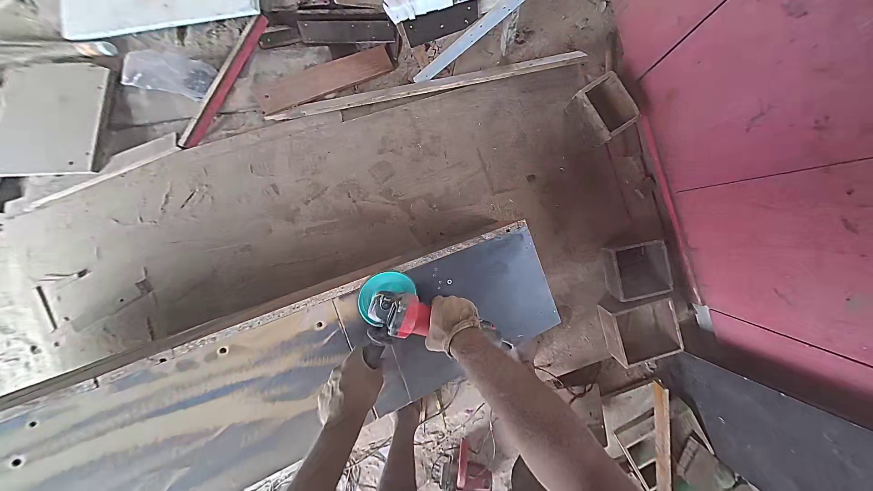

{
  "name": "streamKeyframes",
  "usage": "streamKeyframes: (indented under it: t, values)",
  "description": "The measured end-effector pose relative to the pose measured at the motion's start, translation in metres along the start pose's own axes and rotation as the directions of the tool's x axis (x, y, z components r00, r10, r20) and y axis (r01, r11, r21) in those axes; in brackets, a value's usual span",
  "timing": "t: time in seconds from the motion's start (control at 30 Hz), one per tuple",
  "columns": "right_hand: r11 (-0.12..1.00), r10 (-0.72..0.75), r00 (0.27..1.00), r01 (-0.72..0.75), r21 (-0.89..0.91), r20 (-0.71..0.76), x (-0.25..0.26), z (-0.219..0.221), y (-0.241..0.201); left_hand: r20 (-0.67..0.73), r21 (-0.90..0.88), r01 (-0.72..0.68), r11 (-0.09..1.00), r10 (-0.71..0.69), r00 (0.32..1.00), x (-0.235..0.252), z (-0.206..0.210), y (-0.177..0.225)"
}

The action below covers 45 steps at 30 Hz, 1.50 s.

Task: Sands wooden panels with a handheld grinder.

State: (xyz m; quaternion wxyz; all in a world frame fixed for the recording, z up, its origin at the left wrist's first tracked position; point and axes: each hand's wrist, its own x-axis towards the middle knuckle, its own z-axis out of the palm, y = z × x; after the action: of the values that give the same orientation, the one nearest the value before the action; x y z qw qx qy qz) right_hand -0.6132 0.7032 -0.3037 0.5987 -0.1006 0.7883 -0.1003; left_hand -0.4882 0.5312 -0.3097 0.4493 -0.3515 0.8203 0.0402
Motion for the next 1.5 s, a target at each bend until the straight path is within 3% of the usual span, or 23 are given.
streamKeyframes:
  t: [0.33,0.83,1.1,1.27,1.37,1.5]
  values:
    - [0.948,0.274,0.961,-0.265,0.176,-0.03,0.008,-0.053,0.134,0.114,0.265,-0.204,0.943,0.179,0.977,-0.009,-0.04,0.175]
    - [0.808,0.463,0.886,-0.414,0.419,-0.016,0.012,-0.059,0.272,0.203,0.377,-0.4,0.835,0.347,0.916,-0.038,-0.038,0.335]
    - [0.74,0.481,0.876,-0.43,0.517,0.039,-0.011,0.004,0.263,0.275,0.426,-0.443,0.789,0.354,0.894,-0.056,-0.013,0.304]
    - [0.81,0.447,0.892,-0.433,0.396,0.06,-0.015,0.017,0.231,0.298,0.392,-0.413,0.822,0.311,0.902,-0.055,-0.005,0.251]
    - [0.893,0.359,0.933,-0.35,0.281,0.022,-0.012,0.005,0.202,0.258,0.343,-0.328,0.88,0.247,0.934,-0.048,-0.006,0.213]
    - [0.981,0.149,0.989,-0.145,0.13,-0.022,-0.004,-0.028,0.143,0.158,0.2,-0.113,0.973,0.082,0.984,-0.031,-0.005,0.154]
